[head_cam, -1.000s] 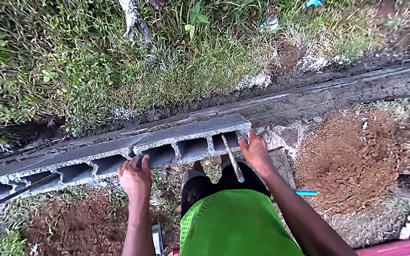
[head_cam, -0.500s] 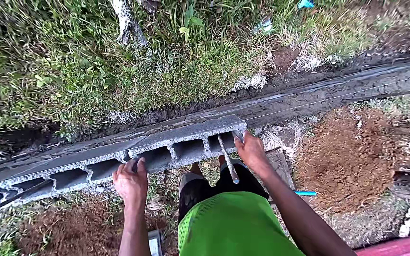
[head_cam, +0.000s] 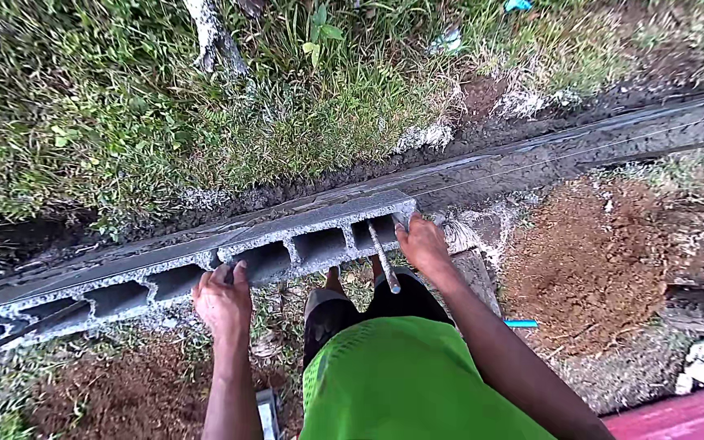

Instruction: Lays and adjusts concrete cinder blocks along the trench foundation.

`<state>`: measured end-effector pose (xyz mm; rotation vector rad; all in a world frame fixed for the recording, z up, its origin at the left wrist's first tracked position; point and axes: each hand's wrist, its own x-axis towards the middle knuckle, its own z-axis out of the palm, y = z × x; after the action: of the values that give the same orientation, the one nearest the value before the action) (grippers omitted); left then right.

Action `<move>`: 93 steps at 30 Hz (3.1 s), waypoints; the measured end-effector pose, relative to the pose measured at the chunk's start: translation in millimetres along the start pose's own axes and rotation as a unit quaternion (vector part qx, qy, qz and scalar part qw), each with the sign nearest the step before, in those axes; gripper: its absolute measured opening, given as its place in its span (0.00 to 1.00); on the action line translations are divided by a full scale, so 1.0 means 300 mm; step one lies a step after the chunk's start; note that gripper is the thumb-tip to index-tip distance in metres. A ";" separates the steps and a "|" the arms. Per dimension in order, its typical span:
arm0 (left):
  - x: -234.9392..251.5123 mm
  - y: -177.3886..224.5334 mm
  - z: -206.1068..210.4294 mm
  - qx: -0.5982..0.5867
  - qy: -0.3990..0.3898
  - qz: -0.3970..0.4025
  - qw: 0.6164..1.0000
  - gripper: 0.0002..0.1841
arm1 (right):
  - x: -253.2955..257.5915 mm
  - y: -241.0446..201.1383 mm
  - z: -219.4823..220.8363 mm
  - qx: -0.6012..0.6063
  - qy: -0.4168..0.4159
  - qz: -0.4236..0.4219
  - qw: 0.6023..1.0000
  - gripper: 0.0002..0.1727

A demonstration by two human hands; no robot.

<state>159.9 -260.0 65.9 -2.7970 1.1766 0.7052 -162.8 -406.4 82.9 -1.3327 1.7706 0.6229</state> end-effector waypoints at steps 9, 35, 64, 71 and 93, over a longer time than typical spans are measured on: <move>0.011 0.015 -0.042 0.012 -0.058 -0.027 0.998 0.23 | -0.006 0.001 0.006 0.027 0.016 -0.031 0.999 0.28; 0.003 -0.041 -0.016 0.023 -0.024 0.031 0.999 0.23 | -0.001 -0.001 0.018 -0.022 0.042 -0.079 0.996 0.20; 0.023 -0.077 -0.050 -0.038 -0.051 0.042 0.997 0.24 | 0.049 0.137 0.022 0.091 0.056 -0.140 0.984 0.40; 0.024 -0.127 -0.086 -0.130 -0.044 0.074 0.988 0.19 | -0.019 0.240 0.006 0.110 0.164 -0.205 0.959 0.27; 0.049 -0.068 0.005 -0.141 0.009 -0.011 0.990 0.18 | -0.045 0.152 0.031 0.056 0.112 -0.162 0.979 0.20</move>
<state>182.2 -255.1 55.5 -3.0431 1.1271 0.9140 -201.6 -377.2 85.1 -1.6164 1.6806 0.1953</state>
